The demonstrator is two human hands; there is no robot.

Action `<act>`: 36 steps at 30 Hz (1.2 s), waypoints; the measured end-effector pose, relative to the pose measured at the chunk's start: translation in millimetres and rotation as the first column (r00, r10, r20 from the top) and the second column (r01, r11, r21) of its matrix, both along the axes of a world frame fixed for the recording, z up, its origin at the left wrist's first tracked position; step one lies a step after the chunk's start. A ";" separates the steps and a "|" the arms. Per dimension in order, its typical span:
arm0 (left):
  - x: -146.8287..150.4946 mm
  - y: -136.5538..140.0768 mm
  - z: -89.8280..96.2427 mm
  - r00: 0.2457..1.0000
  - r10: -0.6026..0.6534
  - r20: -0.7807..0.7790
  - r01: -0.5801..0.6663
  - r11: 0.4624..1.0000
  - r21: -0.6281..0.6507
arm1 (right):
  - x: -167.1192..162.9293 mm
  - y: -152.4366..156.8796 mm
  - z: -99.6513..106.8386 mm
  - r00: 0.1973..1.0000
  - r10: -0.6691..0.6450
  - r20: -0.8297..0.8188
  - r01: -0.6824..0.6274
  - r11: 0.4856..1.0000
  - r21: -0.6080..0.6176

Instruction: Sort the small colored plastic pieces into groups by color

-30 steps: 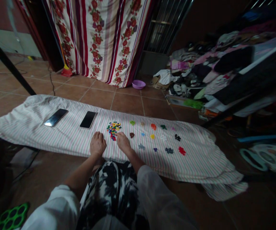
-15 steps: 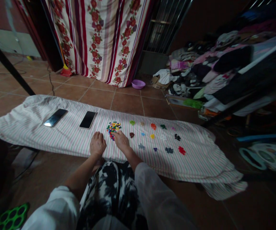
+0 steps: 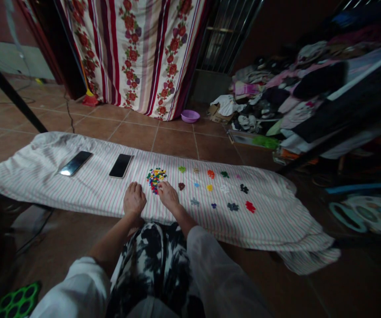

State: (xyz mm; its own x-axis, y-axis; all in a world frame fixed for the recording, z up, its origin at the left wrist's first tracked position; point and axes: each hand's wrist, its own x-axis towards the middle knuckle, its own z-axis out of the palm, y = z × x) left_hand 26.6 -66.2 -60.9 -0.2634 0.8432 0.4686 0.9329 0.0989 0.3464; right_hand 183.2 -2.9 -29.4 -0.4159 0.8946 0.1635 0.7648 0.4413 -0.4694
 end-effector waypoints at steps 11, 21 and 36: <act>-1.6 0.3 -2.7 1.000 -0.007 0.000 0.007 1.000 0.008 | 11.0 -2.6 -19.0 0.973 -0.056 -0.224 0.054 0.998 -0.014; -1.6 0.5 -3.2 1.000 -0.005 0.022 0.005 1.000 -0.001 | 35.4 -11.6 -11.5 0.961 -0.100 -0.258 0.109 0.994 0.019; -2.6 0.1 -0.7 0.998 -0.021 0.056 0.020 1.000 0.004 | 99.3 -18.1 -10.8 0.903 -0.172 -0.393 0.236 0.964 0.121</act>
